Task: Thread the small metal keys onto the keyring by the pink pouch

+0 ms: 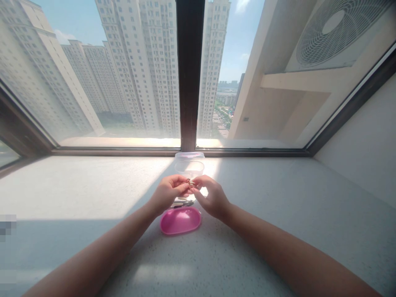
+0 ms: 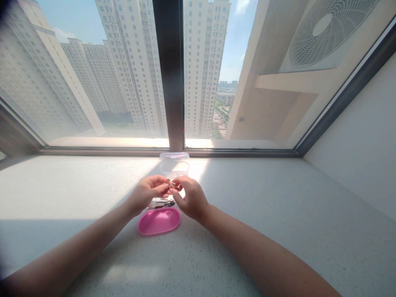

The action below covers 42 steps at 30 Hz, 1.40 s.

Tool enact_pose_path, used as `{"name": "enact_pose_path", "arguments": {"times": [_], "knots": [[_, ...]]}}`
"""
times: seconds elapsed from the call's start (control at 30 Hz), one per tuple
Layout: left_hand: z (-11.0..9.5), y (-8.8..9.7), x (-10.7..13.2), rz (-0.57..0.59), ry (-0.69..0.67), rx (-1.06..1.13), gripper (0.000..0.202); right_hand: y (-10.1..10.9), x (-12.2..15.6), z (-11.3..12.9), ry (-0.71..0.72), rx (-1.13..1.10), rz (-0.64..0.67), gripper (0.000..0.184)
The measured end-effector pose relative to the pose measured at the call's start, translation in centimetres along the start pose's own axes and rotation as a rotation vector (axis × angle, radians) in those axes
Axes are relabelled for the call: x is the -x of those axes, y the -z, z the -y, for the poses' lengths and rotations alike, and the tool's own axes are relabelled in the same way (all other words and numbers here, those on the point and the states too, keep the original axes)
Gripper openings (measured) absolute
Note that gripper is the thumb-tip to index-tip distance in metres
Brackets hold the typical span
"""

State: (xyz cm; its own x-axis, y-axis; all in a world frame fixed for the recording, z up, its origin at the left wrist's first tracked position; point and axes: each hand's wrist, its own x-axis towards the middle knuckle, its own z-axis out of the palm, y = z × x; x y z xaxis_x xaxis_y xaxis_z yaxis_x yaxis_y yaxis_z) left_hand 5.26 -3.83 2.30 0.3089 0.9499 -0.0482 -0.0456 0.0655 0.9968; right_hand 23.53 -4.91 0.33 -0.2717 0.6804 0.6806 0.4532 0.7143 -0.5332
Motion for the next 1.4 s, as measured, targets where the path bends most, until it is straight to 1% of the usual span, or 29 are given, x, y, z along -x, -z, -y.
{"name": "enact_pose_path", "arguments": {"times": [0.07,0.2,0.33,0.4,0.47,0.5,0.57,0.6,0.7,0.77,0.8,0.87,0.93,0.97,1.03,1.1,1.2,1.3,1.4], "knots": [[0.0,0.1,-0.1,-0.02,0.026,0.011,0.026,0.1,0.0,-0.5,0.097,0.082,0.015,0.017],[-0.1,0.4,-0.3,0.015,0.068,0.017,0.027,0.3,0.0,-1.5,0.249,0.202,0.028,0.021],[-0.3,0.5,-0.3,0.069,0.08,0.033,0.028,0.7,-0.1,-2.1,0.322,0.225,0.045,0.027],[-0.6,0.8,-0.4,0.075,0.065,0.044,0.032,1.0,-0.4,-2.2,0.322,0.23,0.051,0.027],[-0.9,1.5,-0.6,0.038,0.015,0.05,0.035,1.6,-1.1,-2.2,0.303,0.238,0.032,0.026],[-1.0,2.0,-0.9,-0.002,-0.019,0.05,0.036,1.9,-1.6,-2.2,0.279,0.246,0.01,0.025],[-0.9,3.4,-1.5,-0.12,-0.101,0.043,0.034,2.5,-2.7,-2.3,0.203,0.279,-0.028,0.024],[-0.7,4.2,-1.9,-0.163,-0.119,0.03,0.031,2.7,-3.3,-2.5,0.162,0.296,-0.019,0.023],[0.0,6.1,-2.8,-0.28,-0.139,-0.066,0.027,3.0,-5.3,-3.1,0.102,0.351,0.058,0.024],[0.4,6.7,-3.0,-0.3,-0.138,-0.144,0.026,2.9,-6.5,-3.3,0.059,0.439,0.133,0.024],[0.6,6.8,-3.0,-0.294,-0.145,-0.185,0.025,2.7,-7.1,-3.2,0.047,0.485,0.198,0.024],[0.6,6.7,-2.9,-0.25,-0.161,-0.283,0.023,2.2,-8.3,-2.6,0.04,0.549,0.338,0.024],[0.3,6.2,-2.6,-0.161,-0.181,-0.432,0.023,1.6,-9.2,-1.8,-0.002,0.609,0.43,0.028],[0.2,6.0,-2.4,-0.095,-0.192,-0.528,0.024,1.4,-9.6,-1.4,-0.046,0.647,0.49,0.03],[0.0,5.4,-2.1,0.065,-0.209,-0.716,0.023,0.8,-10.2,-0.8,-0.181,0.709,0.638,0.03],[-0.1,4.7,-1.8,0.176,-0.219,-0.84,0.018,0.4,-10.6,-0.6,-0.216,0.712,0.703,0.028],[0.1,3.8,-1.5,0.248,-0.253,-0.923,0.013,0.0,-10.9,-0.8,-0.212,0.696,0.764,0.03],[0.0,3.2,-1.1,0.32,-0.214,-0.976,0.012,0.2,-11.2,-0.8,-0.204,0.675,0.829,0.031],[-0.5,3.2,-0.5,0.309,-0.203,-1.059,0.011,0.6,-11.4,-0.4,-0.2,0.647,0.908,0.03]]}}
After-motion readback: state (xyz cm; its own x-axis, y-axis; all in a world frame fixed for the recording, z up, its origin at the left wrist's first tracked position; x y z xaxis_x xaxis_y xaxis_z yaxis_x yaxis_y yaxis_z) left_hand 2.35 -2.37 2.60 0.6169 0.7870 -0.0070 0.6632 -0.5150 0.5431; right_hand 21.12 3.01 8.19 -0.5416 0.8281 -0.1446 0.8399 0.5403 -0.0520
